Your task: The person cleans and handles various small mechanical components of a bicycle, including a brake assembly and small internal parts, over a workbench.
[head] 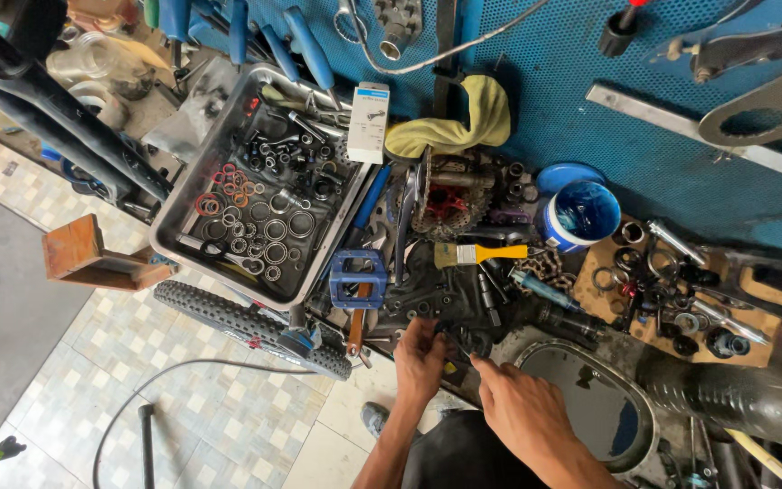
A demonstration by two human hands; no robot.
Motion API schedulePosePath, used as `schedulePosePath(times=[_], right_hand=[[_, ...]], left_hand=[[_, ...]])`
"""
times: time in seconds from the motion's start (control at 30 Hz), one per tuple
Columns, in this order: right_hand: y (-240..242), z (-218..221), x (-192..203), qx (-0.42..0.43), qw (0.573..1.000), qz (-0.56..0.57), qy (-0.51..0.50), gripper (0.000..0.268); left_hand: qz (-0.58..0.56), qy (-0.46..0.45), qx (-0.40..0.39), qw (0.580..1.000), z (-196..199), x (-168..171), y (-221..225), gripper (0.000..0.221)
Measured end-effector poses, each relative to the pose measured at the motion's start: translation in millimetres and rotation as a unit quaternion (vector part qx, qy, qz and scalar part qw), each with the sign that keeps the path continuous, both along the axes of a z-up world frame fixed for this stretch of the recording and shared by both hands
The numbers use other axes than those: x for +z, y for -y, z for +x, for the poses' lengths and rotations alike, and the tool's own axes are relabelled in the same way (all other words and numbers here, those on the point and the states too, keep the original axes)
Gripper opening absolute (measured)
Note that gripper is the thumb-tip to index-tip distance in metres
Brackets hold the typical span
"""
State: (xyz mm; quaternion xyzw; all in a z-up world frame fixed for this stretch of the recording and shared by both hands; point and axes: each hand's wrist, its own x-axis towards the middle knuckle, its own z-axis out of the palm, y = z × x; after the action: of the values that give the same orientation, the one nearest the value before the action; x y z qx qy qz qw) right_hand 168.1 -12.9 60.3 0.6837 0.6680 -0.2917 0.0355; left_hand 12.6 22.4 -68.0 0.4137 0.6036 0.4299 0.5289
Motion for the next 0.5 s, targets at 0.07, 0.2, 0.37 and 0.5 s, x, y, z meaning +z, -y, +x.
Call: schedulePosePath(times=[0.07,0.2,0.37,0.5], right_hand=[[-0.5,1.5,-2.4,0.029,0.999,-0.018,0.000,0.047],[-2.0,1.4,-15.9,0.019,0.999,-0.035,0.007,0.046],[0.0,3.2,-36.4,-0.011,0.999,-0.032,-0.027,0.037],[-1.6,-1.0,-52.7,0.000,1.000,0.024,0.004,0.029]], left_hand=[[-0.003,0.026,0.002,1.000,1.4,-5.1,3.6,0.013],[-0.008,0.044,-0.001,0.999,3.8,-15.0,4.0,0.016],[0.001,0.049,0.003,0.999,5.7,-28.0,2.1,0.017],[0.044,0.004,-0.090,0.995,22.1,-21.4,31.6,0.025]])
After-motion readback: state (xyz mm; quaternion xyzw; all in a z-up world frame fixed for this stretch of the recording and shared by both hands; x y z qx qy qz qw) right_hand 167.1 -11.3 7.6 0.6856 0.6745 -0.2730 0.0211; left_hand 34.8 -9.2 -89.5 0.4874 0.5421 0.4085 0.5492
